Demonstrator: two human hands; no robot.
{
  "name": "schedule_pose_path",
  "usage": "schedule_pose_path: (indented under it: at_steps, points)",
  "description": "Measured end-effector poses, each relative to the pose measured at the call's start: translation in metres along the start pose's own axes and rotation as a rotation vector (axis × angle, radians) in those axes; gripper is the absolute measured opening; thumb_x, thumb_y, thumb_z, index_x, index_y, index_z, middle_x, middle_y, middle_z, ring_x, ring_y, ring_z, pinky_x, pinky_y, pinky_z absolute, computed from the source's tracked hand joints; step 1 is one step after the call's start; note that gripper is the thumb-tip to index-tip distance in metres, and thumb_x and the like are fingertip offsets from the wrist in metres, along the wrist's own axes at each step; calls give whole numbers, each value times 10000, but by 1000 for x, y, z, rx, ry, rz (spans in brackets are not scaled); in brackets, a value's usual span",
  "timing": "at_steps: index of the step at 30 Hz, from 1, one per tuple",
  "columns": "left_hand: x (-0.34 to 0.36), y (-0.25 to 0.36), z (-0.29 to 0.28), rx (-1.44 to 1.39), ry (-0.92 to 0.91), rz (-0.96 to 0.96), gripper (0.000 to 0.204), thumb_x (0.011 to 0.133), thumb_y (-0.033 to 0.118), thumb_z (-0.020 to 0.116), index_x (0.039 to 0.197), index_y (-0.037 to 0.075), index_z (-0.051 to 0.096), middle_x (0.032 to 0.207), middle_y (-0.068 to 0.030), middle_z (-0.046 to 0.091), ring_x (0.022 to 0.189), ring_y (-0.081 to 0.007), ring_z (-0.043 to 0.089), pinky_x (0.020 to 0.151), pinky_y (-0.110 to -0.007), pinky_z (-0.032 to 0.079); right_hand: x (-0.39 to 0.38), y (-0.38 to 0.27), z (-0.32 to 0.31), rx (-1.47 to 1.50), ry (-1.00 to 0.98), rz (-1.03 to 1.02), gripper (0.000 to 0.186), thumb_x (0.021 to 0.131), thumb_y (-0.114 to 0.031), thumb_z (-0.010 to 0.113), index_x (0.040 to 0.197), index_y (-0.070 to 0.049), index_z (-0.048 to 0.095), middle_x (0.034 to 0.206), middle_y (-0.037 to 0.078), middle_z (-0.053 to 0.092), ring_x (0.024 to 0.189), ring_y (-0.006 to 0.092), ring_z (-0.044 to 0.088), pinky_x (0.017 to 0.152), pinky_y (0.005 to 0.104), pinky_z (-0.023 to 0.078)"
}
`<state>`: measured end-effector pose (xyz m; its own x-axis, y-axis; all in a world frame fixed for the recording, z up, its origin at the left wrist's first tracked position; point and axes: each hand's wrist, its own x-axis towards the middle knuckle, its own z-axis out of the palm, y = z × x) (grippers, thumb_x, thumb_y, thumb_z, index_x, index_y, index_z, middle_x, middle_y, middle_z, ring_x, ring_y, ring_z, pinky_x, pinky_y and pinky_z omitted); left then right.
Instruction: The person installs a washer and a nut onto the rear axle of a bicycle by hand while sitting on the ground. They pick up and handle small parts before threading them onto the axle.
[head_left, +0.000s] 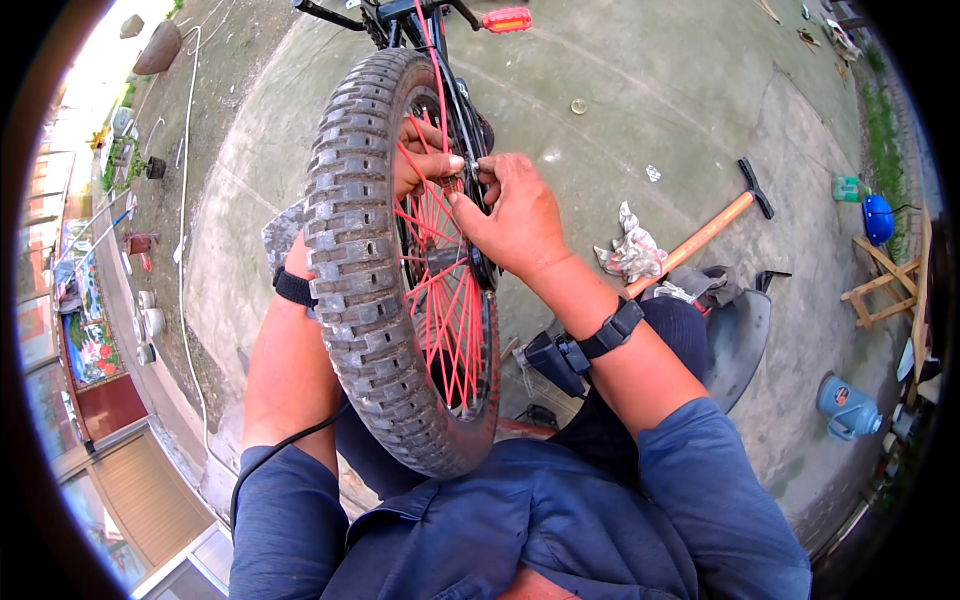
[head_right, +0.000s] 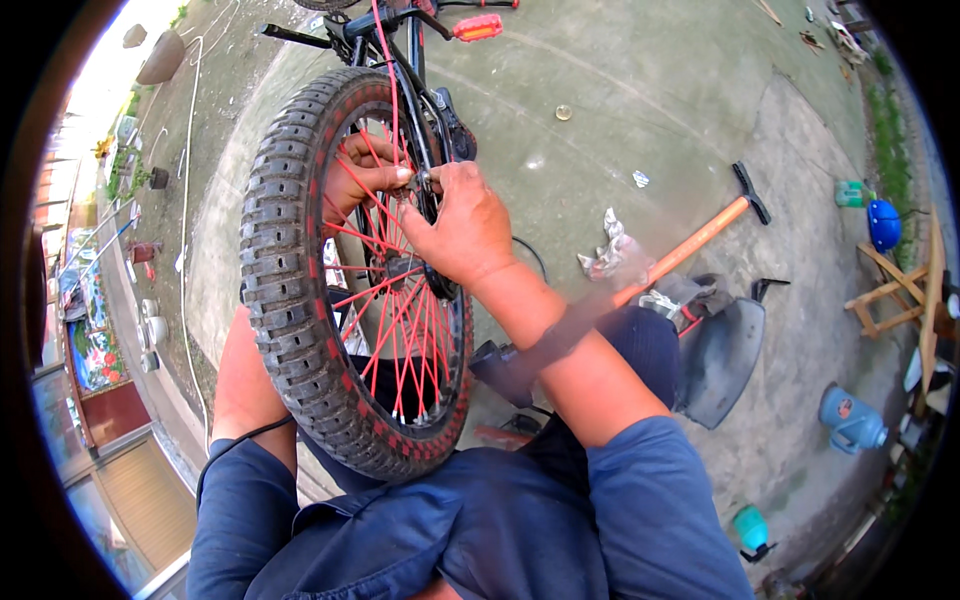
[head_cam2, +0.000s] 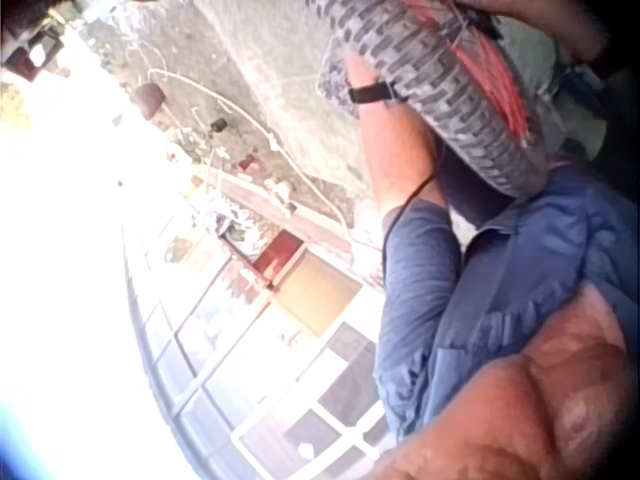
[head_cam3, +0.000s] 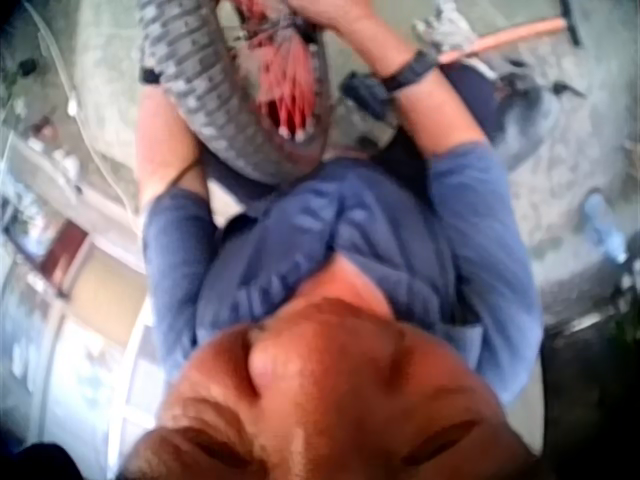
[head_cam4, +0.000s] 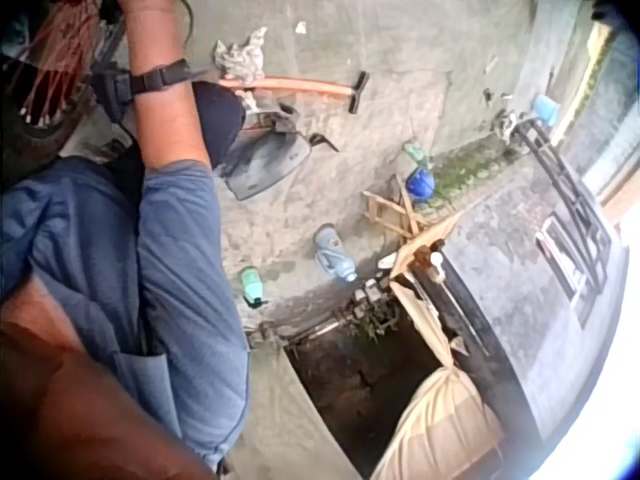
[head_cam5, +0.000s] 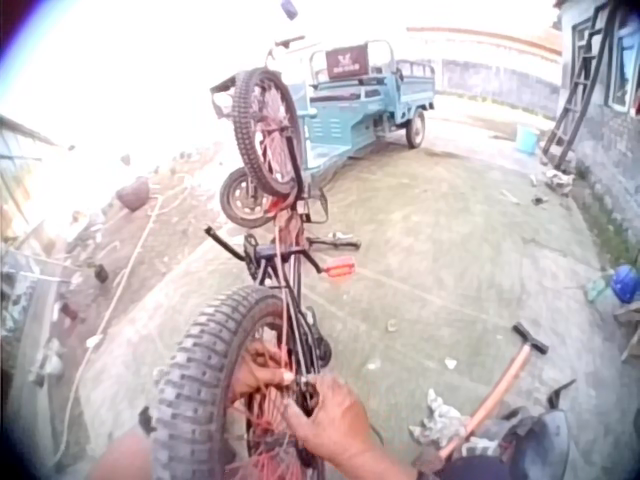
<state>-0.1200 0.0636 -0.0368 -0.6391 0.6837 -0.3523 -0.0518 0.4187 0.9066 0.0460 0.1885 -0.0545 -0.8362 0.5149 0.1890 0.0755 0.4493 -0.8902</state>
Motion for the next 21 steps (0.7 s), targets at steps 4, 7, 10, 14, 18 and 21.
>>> schedule_pose_path:
  at_steps: [4, 7, 10, 14, 18, 21]
  points:
    - [5, -6, -1, 39, 22, -6, 269, 775, 64, 815, 985, -14, 666, 868, -105, 718, 775, -194, 713, 743, -330, 595, 4, -10, 1, -125, -8, 53, 397, 745, -321, 752, 972, -45, 582, 930, 151, 612, 841, 362, 643, 725, 453, 532]
    - [7, -6, -4, 57, 12, -5, 253, 771, 66, 815, 965, -13, 673, 850, -103, 717, 761, -190, 712, 731, -324, 590, 6, -6, 3, -80, -3, 62, 369, 758, -306, 745, 968, -48, 585, 918, 145, 618, 823, 364, 643, 718, 459, 531]
    - [7, -6, -4, 58, -8, -1, 247, 768, 67, 816, 956, -11, 677, 837, -101, 717, 754, -186, 710, 720, -317, 585, 6, -3, 3, -93, -14, 53, 348, 769, -296, 740, 961, -48, 590, 914, 149, 626, 812, 368, 645, 711, 462, 531]
    - [3, -5, -1, 30, 19, 45, 253, 767, 83, 816, 956, -12, 678, 835, -100, 717, 755, -184, 708, 718, -311, 581, 10, -7, 1, -203, -22, 21, 336, 769, -287, 746, 941, -42, 594, 935, 179, 638, 818, 380, 654, 709, 473, 535]
    - [2, -3, -5, 74, -2, 15, 255, 780, 103, 809, 964, -11, 674, 848, -105, 718, 776, -192, 710, 739, -315, 577, 15, -13, 0, -289, -43, -17, 323, 772, -283, 742, 915, -31, 600, 893, 192, 644, 784, 386, 656, 686, 478, 536]
    - [1, 4, -3, 77, -27, 5, 278, 796, 112, 798, 1006, -12, 662, 880, -113, 723, 809, -200, 714, 766, -322, 573, 16, -10, -1, -325, -8, -60, 300, 770, -281, 746, 873, -30, 617, 815, 173, 642, 736, 371, 645, 649, 457, 526]
